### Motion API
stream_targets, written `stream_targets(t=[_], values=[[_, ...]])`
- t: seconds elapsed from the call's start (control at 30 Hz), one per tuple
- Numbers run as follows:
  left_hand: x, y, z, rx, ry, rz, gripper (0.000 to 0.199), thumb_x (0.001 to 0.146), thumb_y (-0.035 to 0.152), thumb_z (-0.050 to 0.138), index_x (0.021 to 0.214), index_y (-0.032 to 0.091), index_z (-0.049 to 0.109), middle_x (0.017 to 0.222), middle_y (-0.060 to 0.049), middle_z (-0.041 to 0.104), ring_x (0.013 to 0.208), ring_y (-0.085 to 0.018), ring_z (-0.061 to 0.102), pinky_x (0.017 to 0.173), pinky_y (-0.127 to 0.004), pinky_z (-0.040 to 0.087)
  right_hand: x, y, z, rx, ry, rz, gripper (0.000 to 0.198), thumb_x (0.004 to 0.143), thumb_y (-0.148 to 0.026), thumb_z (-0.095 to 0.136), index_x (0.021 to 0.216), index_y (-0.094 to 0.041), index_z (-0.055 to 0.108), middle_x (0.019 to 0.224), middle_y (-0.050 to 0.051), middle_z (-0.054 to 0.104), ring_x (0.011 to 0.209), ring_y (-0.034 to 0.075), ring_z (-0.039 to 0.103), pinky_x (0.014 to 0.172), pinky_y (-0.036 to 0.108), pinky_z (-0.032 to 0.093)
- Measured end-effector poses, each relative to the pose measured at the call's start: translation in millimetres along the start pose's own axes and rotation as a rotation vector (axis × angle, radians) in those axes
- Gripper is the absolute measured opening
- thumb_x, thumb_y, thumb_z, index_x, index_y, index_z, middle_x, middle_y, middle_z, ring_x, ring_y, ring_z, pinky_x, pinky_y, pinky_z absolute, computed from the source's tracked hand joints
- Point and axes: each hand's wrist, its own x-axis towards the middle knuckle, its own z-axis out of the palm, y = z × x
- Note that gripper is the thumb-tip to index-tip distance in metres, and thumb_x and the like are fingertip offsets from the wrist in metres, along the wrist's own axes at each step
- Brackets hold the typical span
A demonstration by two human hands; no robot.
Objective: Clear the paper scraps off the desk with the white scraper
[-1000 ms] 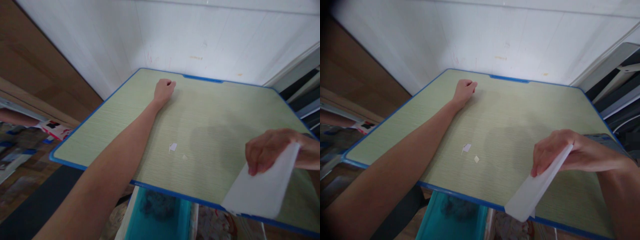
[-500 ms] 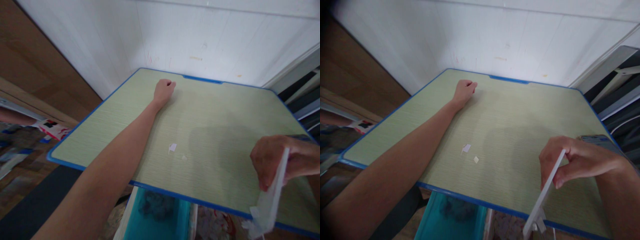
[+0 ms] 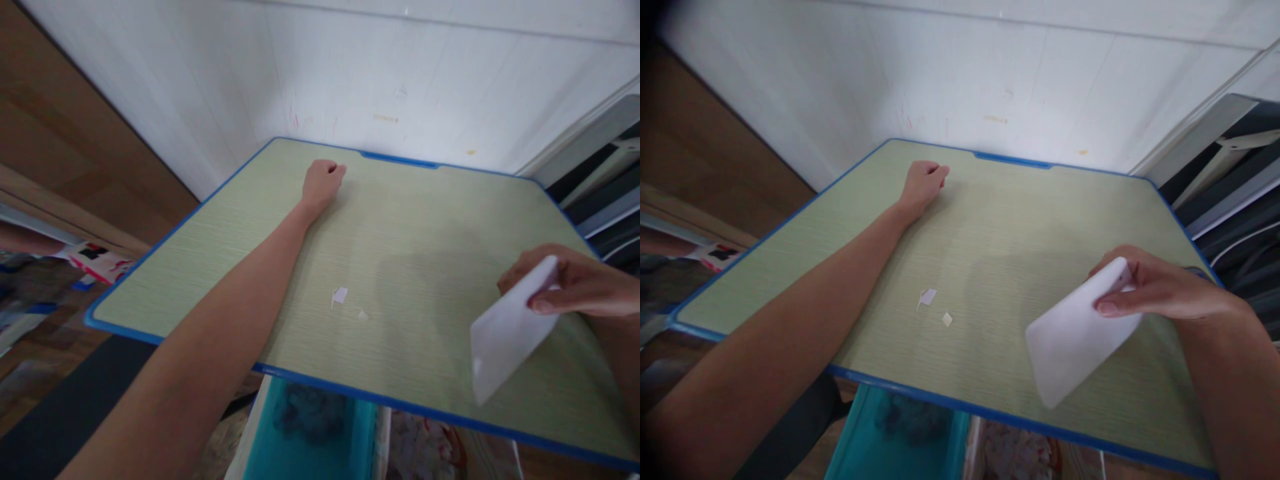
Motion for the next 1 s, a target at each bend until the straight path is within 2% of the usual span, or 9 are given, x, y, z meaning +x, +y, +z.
stream_targets(t=[0.07,0.13,0.23,0.37,0.47,0.53,0.67,0.8,1.0], values=[[0.4,-0.1,0.0,0.000,-0.003,-0.002,0.031,0.083,0.025,0.051,0.055,0.021,0.039,0.057,0.002,0.029,0.064,-0.012,0.037,0.065,-0.031,0.029,1.3,-0.8,1.0,-0.017,-0.183,0.086,0.031,0.051,-0.049,0.091,0.061,-0.021,0.080,0.051,0.007,0.071,0.040,0.020,0.065,0.036,0.025,0.048],[0.8,-0.1,0.0,0.008,-0.010,0.002,0.032,0.084,0.026,0.050,0.054,0.021,0.039,0.057,0.002,0.030,0.064,-0.012,0.037,0.065,-0.031,0.030,2.4,-2.6,2.6,-0.010,-0.256,0.084,0.028,0.054,-0.047,0.090,0.060,-0.022,0.080,0.052,0.007,0.072,0.043,0.019,0.065,0.040,0.025,0.051],[1.0,0.0,0.0,0.022,-0.012,0.003,0.032,0.084,0.027,0.050,0.054,0.021,0.040,0.056,0.002,0.030,0.063,-0.012,0.036,0.065,-0.031,0.029,3.2,-7.8,9.7,0.037,-0.177,0.059,0.027,0.052,-0.045,0.091,0.059,-0.021,0.079,0.050,0.005,0.070,0.041,0.017,0.063,0.039,0.023,0.049],[0.1,0.1,-0.3,0.016,-0.004,-0.002,0.029,0.082,0.027,0.050,0.055,0.022,0.041,0.055,0.002,0.029,0.062,-0.013,0.036,0.063,-0.031,0.029,8.0,-19.2,34.3,0.199,-0.039,0.119,0.027,0.050,-0.043,0.093,0.056,-0.021,0.078,0.046,0.003,0.067,0.037,0.016,0.057,0.033,0.023,0.043],[-0.4,0.0,-0.5,0.021,0.003,-0.001,0.031,0.082,0.026,0.050,0.054,0.022,0.039,0.053,0.002,0.030,0.062,-0.013,0.036,0.062,-0.031,0.029,13.7,-23.0,55.6,0.332,0.154,0.129,0.024,0.050,-0.036,0.095,0.062,-0.021,0.080,0.058,0.003,0.075,0.044,0.016,0.062,0.039,0.024,0.048],[-0.4,-0.2,-0.5,0.025,0.002,0.005,0.033,0.083,0.025,0.050,0.053,0.022,0.038,0.053,0.002,0.030,0.061,-0.012,0.036,0.061,-0.030,0.029,16.5,-21.8,65.4,0.371,0.196,0.125,0.022,0.053,-0.032,0.095,0.068,-0.021,0.082,0.065,0.003,0.078,0.049,0.017,0.065,0.042,0.023,0.049],[-0.5,0.1,-0.6,0.018,0.002,0.007,0.036,0.084,0.025,0.051,0.052,0.022,0.036,0.054,0.002,0.029,0.062,-0.012,0.035,0.061,-0.030,0.029,18.4,-19.9,74.1,0.386,0.179,0.140,0.020,0.055,-0.030,0.094,0.070,-0.022,0.083,0.068,0.002,0.080,0.052,0.017,0.067,0.044,0.023,0.051],[-1.0,1.0,-0.7,0.012,-0.002,-0.006,0.036,0.085,0.025,0.051,0.052,0.021,0.036,0.055,0.002,0.029,0.062,-0.012,0.035,0.062,-0.030,0.029,18.3,-25.4,79.0,0.355,0.145,0.176,0.020,0.049,-0.029,0.095,0.060,-0.020,0.081,0.055,0.000,0.074,0.043,0.014,0.060,0.038,0.020,0.044],[-0.6,0.7,-0.6,0.020,-0.005,-0.005,0.037,0.085,0.024,0.050,0.051,0.022,0.036,0.054,0.002,0.029,0.062,-0.012,0.036,0.062,-0.030,0.028,16.8,-34.5,87.1,0.381,0.029,0.129,0.015,0.050,-0.023,0.094,0.059,-0.023,0.081,0.055,-0.003,0.073,0.043,0.011,0.057,0.038,0.017,0.040]])
